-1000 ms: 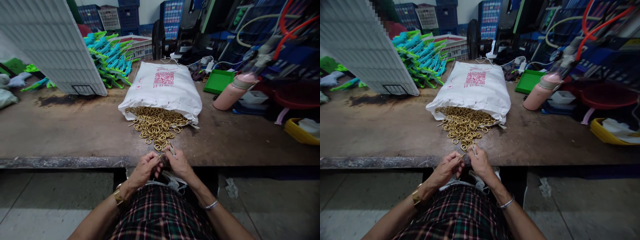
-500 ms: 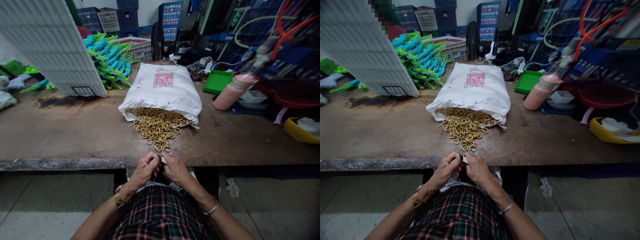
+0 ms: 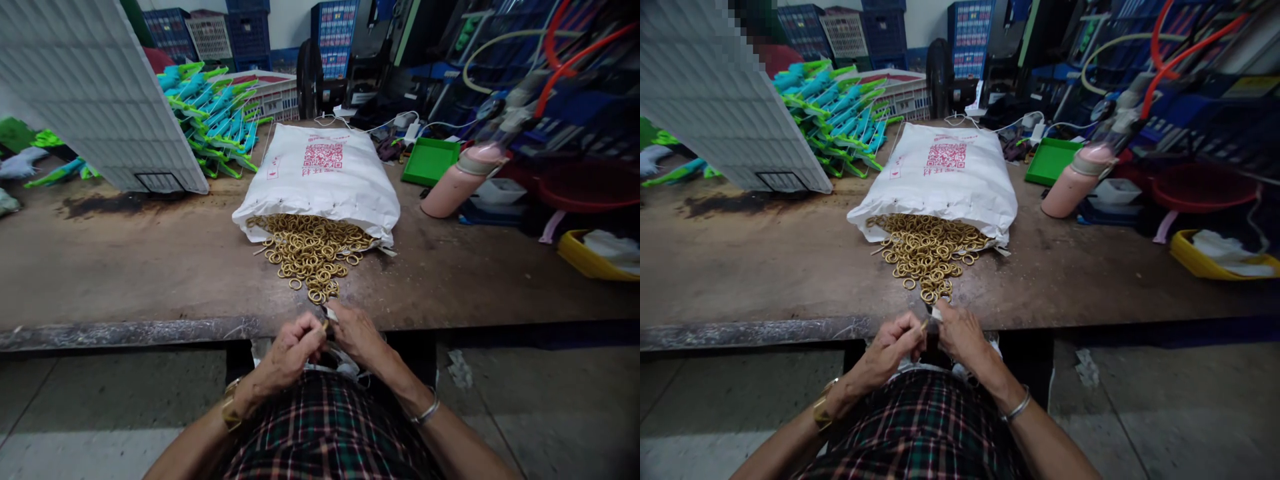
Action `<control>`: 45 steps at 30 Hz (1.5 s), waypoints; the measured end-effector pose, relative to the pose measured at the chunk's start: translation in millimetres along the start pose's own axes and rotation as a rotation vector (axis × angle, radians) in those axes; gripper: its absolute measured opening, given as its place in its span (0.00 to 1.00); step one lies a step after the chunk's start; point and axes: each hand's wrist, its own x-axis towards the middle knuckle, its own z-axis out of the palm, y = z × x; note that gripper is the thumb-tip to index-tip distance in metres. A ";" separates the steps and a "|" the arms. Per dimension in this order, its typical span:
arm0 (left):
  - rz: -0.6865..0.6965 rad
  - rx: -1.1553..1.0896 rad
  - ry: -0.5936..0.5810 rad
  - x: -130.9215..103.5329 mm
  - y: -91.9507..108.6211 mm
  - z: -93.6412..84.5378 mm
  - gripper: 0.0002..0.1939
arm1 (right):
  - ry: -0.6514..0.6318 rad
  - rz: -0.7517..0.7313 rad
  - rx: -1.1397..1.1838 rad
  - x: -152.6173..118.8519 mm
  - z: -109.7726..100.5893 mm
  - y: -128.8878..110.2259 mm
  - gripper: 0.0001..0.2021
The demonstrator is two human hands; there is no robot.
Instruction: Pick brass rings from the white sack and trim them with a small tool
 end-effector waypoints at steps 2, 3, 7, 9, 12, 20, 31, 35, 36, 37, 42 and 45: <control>-0.007 -0.054 -0.110 -6.4 12.0 4.9 0.17 | 0.080 0.066 -0.058 2.9 -3.8 7.7 0.12; -0.022 -0.108 -0.140 -7.6 14.7 6.3 0.16 | 0.127 0.096 -0.079 4.4 -6.1 11.0 0.11; -0.092 -0.326 -0.053 1.6 2.4 2.5 0.16 | 0.289 0.199 -0.121 10.5 -12.4 14.9 0.07; -0.128 -0.435 0.026 8.8 -9.3 -2.2 0.14 | 0.320 0.227 -0.144 13.6 -11.6 12.3 0.07; -0.163 -0.585 0.090 14.0 -19.1 -7.3 0.09 | 0.304 0.248 -0.182 17.2 -7.6 7.6 0.07; -0.276 -0.779 0.129 18.8 -19.8 -12.4 0.10 | 0.304 0.181 -0.118 15.8 -4.2 11.6 0.07; -0.214 -0.362 0.245 25.3 -23.6 -5.9 0.18 | 0.266 -0.092 0.296 7.8 -2.5 -10.7 0.04; -0.141 -0.194 0.299 23.3 -23.5 -8.6 0.17 | 0.222 0.001 0.514 9.9 -1.6 -18.2 0.08; -0.089 -0.117 0.320 22.9 -22.7 -8.5 0.16 | 0.203 0.025 0.565 10.6 -1.1 -19.2 0.09; -0.027 -0.041 0.335 22.5 -21.8 -8.0 0.15 | 0.184 0.044 0.608 11.4 -0.5 -20.0 0.11; 0.056 0.065 0.314 21.0 -19.1 -5.2 0.13 | 0.148 0.105 0.709 15.3 3.4 -20.3 0.13; -0.137 -0.097 0.225 20.2 -21.3 -6.4 0.15 | 0.177 0.114 0.714 16.9 5.1 -19.4 0.13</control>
